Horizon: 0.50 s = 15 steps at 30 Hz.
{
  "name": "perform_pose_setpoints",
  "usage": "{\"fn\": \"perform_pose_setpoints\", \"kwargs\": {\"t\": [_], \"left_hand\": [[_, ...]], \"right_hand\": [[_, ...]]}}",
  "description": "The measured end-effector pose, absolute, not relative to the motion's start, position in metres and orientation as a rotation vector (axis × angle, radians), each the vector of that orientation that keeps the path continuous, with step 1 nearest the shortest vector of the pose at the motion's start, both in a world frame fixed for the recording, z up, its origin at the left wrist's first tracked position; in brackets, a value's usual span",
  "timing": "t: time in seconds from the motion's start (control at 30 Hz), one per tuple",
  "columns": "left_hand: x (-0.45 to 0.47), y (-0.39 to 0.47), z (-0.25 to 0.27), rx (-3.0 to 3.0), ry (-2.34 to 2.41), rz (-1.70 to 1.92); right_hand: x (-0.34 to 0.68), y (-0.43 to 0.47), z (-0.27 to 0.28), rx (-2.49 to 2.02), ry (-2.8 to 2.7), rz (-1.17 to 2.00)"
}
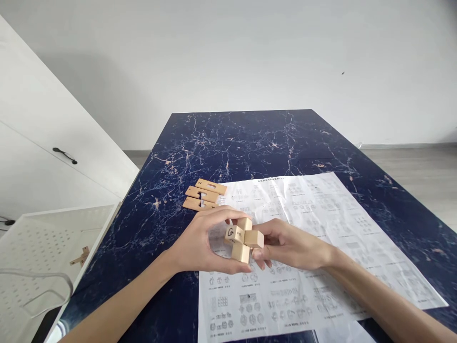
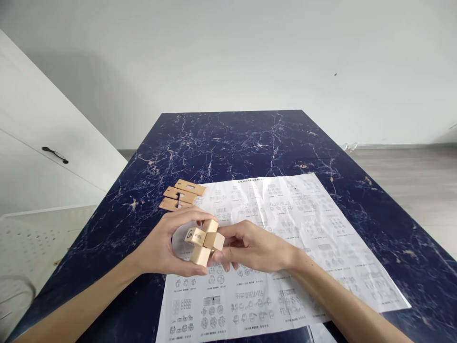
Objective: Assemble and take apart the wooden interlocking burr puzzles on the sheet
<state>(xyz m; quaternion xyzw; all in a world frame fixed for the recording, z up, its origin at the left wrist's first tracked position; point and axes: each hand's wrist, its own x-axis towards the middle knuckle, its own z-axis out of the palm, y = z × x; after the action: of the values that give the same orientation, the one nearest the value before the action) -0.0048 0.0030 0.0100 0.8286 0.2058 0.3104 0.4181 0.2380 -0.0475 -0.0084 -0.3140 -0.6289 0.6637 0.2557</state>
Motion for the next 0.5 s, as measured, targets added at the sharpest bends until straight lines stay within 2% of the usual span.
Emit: {"fn": "perform_pose_setpoints", "kwargs": {"t": [0.17, 0.4, 0.5], "left_hand": [[-0.006, 0.002, 0.011, 2.141, 0.611, 0.773], [-0.004, -0.004, 0.002, 2.184, 0.732, 0.945], [-0.002, -0.009, -0.002, 2.238, 0.699, 1.033]], "right_hand": [[0.232, -0.050, -0.009, -0.995, -1.728, 1.642], [0.213, -0.060, -0.014, -1.280, -1.804, 0.961], [0.212, -0.062, -0.016, -1.271, -1.799, 0.849]]}}
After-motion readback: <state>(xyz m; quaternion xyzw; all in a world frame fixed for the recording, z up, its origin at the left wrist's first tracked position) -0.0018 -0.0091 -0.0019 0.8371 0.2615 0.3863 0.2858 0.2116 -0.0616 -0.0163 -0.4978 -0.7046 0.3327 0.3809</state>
